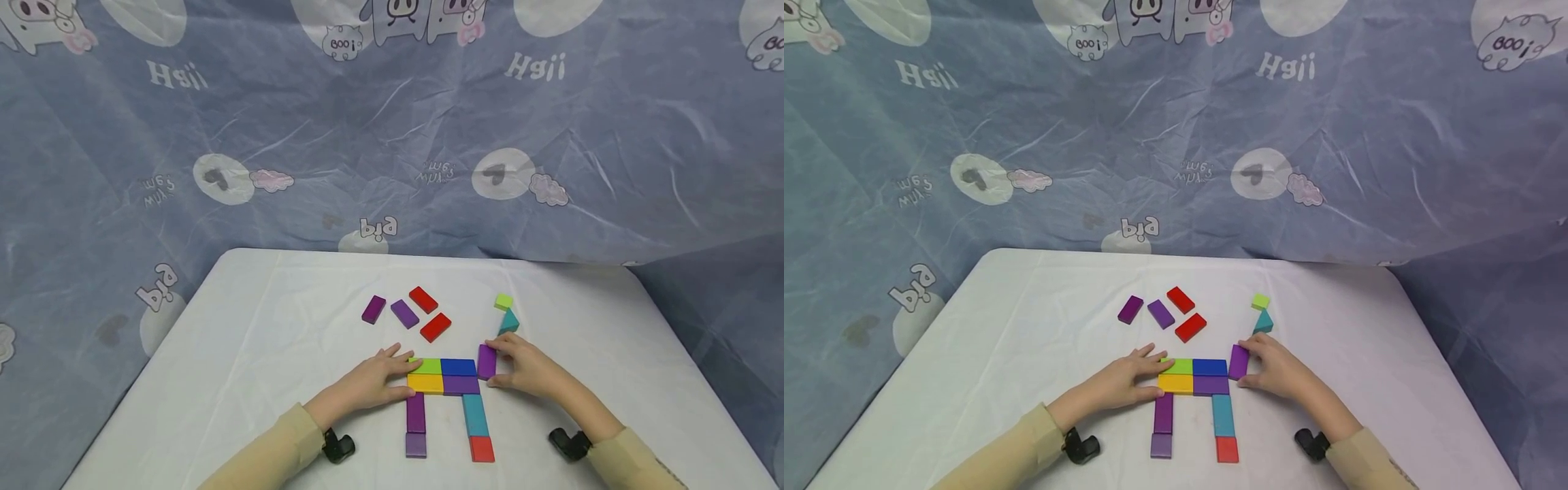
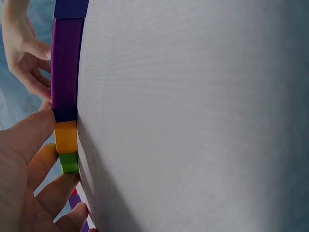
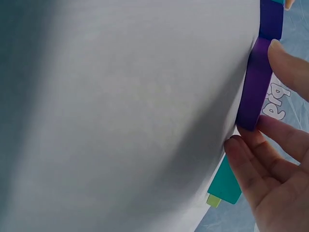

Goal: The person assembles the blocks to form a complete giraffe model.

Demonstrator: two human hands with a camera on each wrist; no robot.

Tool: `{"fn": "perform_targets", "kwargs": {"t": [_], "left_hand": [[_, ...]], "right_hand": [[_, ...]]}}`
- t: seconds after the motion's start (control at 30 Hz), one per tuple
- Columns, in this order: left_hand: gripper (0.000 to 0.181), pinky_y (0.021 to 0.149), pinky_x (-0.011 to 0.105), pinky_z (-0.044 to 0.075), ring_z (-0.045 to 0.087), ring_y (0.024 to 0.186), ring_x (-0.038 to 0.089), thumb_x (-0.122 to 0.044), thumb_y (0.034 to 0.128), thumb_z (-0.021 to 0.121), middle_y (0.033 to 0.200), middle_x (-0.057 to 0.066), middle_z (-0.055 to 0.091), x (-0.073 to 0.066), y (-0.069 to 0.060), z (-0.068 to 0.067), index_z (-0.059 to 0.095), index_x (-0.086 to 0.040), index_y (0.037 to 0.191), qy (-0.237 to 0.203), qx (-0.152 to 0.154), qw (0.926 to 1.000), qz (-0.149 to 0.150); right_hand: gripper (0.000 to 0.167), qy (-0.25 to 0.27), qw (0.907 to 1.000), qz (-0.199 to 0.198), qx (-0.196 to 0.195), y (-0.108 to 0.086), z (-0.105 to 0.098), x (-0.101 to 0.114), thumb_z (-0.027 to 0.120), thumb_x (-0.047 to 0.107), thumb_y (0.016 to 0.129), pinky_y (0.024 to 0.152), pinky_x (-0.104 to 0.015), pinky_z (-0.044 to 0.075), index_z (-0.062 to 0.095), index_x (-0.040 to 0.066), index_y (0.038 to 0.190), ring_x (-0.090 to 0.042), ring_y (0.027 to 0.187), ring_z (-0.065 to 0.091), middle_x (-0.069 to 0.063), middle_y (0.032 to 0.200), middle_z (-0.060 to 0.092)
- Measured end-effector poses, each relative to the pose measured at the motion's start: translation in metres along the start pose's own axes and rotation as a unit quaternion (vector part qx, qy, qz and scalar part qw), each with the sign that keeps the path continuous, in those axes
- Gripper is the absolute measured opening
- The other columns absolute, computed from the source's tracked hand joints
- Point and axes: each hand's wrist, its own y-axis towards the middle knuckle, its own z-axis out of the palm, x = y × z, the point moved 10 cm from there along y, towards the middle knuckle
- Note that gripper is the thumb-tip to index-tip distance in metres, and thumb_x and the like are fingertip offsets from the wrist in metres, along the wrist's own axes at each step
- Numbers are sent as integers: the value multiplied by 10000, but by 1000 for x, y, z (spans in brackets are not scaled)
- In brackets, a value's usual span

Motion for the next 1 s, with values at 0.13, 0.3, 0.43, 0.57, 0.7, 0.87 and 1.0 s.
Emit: {"fn": "perform_targets", "kwargs": {"t": [0.13,0.3,0.43,0.57,0.7,0.87,1.0], "left_hand": [[577,1196,522,273,246,1512,248,-453,934,635,1541,-38,434,1,0,0,472,-297,1465,-6,-10,10000,-21],[570,1187,544,282,242,1513,251,-444,936,637,1543,-44,430,0,-2,-1,475,-303,1464,-54,12,10000,-81],[571,1180,559,287,242,1513,258,-443,935,639,1545,-40,429,0,-2,-2,476,-301,1464,-79,30,9999,-108],[572,1178,564,287,238,1514,261,-437,934,641,1545,-36,430,0,-3,-2,476,-299,1464,-77,41,9999,-106],[570,1182,558,282,236,1515,263,-425,934,645,1543,-29,432,-1,-3,-2,479,-293,1463,-99,48,9999,-92],[570,1180,559,285,236,1515,259,-426,934,646,1545,-34,430,0,-2,-2,478,-296,1463,-108,41,9998,-148],[573,1180,565,283,241,1513,267,-420,932,652,1545,-25,433,0,-2,-1,482,-287,1463,-133,53,9998,-156]], "right_hand": [[654,-7,10000,-15,86,-1,1,2,869,240,726,941,-512,541,621,26,1291,-303,1096,582,-148,1236,587],[634,-9,9999,-106,129,-1,2,3,875,255,715,975,-546,512,635,26,1255,-328,1132,568,-145,1233,586],[633,26,9998,-110,136,-1,3,1,874,262,716,978,-545,511,635,32,1255,-331,1144,560,-142,1241,580],[632,40,9998,-97,185,0,4,0,871,273,722,989,-554,502,632,43,1261,-353,1184,541,-149,1267,572],[635,49,9997,-52,232,-1,5,-1,870,286,726,1001,-564,490,630,51,1265,-372,1212,525,-155,1284,568],[636,53,9997,-39,244,-1,4,1,867,273,730,999,-566,492,623,46,1272,-379,1213,528,-166,1290,567],[638,59,9996,-33,263,-1,5,0,864,268,733,999,-570,490,619,46,1278,-377,1209,533,-170,1294,566]]}}
